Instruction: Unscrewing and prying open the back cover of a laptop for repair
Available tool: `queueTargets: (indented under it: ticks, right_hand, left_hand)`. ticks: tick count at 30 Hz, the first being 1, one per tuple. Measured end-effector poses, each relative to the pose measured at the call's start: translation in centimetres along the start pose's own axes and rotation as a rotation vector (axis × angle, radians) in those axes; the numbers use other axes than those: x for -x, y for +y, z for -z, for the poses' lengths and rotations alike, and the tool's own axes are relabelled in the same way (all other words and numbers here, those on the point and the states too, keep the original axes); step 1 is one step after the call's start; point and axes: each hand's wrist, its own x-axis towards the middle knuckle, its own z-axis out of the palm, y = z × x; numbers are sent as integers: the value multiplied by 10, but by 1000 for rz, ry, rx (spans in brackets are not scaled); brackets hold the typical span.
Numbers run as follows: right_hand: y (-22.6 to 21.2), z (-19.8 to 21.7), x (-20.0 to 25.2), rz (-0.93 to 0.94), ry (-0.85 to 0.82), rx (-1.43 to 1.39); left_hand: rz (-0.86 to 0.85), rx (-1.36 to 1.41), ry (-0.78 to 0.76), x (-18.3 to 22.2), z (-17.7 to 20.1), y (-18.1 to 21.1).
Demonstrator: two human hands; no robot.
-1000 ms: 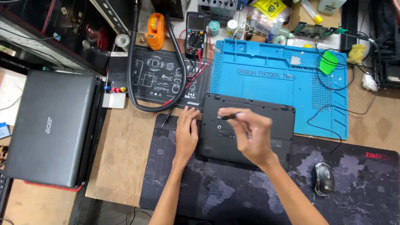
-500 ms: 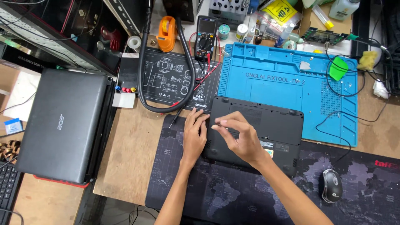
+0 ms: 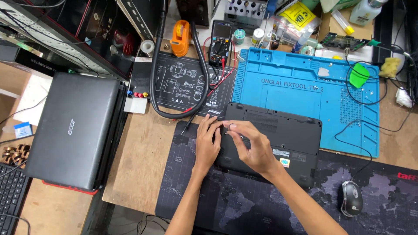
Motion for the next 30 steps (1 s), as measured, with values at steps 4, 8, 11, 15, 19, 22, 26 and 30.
queueTargets:
  ticks: [4,8,11,15,19,22,26,30]
  right_hand:
    - [-1,4,1,4,33,6]
    - [-4,9,-1,14,62,12]
    - [-6,15,-3,6,77,10]
    - [-1,26,2,-2,63,-1]
    - [2,33,8,-33,91,4]
    - [0,37,12,-47,101,8]
    - [1,41,16,-70,113,10]
    - [3,44,19,-87,124,11]
  left_hand:
    - [5,4,-3,2,-2,-4]
    - [17,13,-9,2,-1,-4]
    - [22,17,-14,2,-2,-4]
    - [25,14,-20,2,-1,-3]
    - [28,1,-26,2,0,-1]
    - [24,-9,-32,4,-2,-3]
    - [22,-31,-41,4,-2,-2]
    - [18,-46,-46,4,-4,-4]
